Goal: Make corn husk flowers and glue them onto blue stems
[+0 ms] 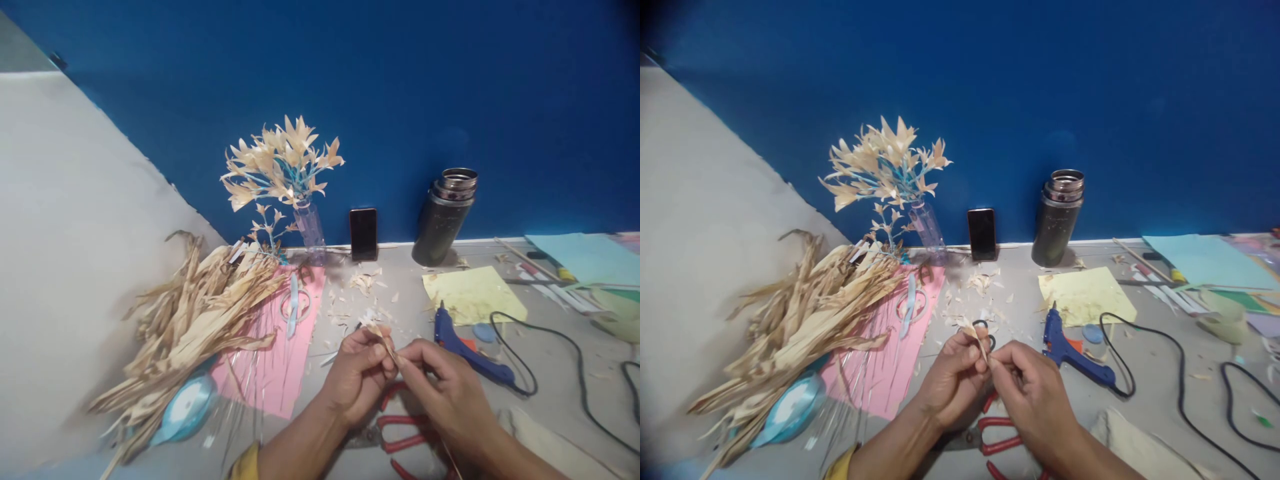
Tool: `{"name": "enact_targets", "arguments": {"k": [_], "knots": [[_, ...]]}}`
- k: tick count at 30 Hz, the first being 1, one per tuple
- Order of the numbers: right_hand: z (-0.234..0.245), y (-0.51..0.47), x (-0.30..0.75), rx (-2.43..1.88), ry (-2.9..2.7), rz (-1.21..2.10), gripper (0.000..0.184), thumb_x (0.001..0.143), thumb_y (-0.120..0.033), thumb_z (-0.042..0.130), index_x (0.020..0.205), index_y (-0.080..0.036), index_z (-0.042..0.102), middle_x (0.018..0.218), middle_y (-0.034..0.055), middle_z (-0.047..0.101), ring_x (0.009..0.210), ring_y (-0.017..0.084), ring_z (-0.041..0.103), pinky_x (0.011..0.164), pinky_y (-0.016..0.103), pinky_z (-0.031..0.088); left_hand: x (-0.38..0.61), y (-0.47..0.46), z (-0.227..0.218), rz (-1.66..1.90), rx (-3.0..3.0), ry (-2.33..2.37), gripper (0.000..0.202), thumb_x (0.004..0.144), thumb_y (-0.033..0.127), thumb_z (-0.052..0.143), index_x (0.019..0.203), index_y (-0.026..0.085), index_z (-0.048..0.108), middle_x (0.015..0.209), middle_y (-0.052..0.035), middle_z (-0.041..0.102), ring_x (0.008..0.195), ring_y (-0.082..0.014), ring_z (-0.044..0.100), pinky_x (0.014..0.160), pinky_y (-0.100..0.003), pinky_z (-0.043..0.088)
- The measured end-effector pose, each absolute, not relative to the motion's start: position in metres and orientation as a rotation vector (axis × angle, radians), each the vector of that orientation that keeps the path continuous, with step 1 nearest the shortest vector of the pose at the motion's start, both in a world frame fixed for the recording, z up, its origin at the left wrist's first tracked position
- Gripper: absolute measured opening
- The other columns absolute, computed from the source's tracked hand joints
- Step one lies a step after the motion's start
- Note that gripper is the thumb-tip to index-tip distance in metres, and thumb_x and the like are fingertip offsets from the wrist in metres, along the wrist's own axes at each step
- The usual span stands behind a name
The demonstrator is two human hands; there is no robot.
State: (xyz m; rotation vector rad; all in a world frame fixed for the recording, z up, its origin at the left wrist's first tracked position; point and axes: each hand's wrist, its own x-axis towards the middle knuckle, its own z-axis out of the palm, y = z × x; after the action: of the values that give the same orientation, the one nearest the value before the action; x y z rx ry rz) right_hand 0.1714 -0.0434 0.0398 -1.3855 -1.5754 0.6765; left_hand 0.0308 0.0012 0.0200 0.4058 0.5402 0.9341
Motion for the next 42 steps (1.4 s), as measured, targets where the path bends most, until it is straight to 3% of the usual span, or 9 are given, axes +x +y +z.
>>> {"name": "enact_targets", "arguments": {"k": [3,7,15,42], "knots": [[0.04,-0.043,0.172,-1.371,-1.573,0.66,0.026,0.093,-0.027,0.053,0.07,-0.022,0.066,0.063,-0.0023,0.069,0.056,0.014,0.064,0.057,0.022,0.047,0.029,0.002,0.024,0.936,0.44,0.518,0.037,0.062,0.025,0.092,0.092,0.012,0.075,0.069,-0.0007,0.066,0.055,-0.0067,0.055,0.06,-0.02,0.042],[0.039,-0.044,0.171,-1.367,-1.59,0.683,0.026,0.092,-0.026,0.053,0.07,-0.022,0.065,0.062,-0.002,0.069,0.056,0.014,0.064,0.057,0.022,0.047,0.03,0.002,0.02,0.961,0.445,0.558,0.028,0.066,0.029,0.091,0.08,0.01,0.074,0.057,0.0002,0.063,0.05,-0.006,0.054,0.057,-0.019,0.042],[0.037,-0.047,0.168,-1.376,-1.59,0.728,0.028,0.093,-0.03,0.052,0.07,-0.023,0.066,0.061,-0.0012,0.069,0.056,0.015,0.064,0.053,0.023,0.046,0.035,0.0,0.012,0.984,0.442,0.608,0.034,0.061,0.034,0.093,0.07,0.011,0.07,0.052,0.0017,0.06,0.042,-0.0043,0.048,0.05,-0.017,0.04],[0.034,-0.046,0.169,-1.381,-1.565,0.721,0.029,0.093,-0.031,0.054,0.069,-0.024,0.067,0.062,-0.0025,0.07,0.056,0.015,0.065,0.056,0.022,0.049,0.037,-0.004,0.01,1.008,0.51,0.627,0.031,0.064,0.036,0.091,0.068,0.011,0.073,0.044,0.0008,0.056,0.046,-0.0076,0.049,0.055,-0.02,0.037]]}}
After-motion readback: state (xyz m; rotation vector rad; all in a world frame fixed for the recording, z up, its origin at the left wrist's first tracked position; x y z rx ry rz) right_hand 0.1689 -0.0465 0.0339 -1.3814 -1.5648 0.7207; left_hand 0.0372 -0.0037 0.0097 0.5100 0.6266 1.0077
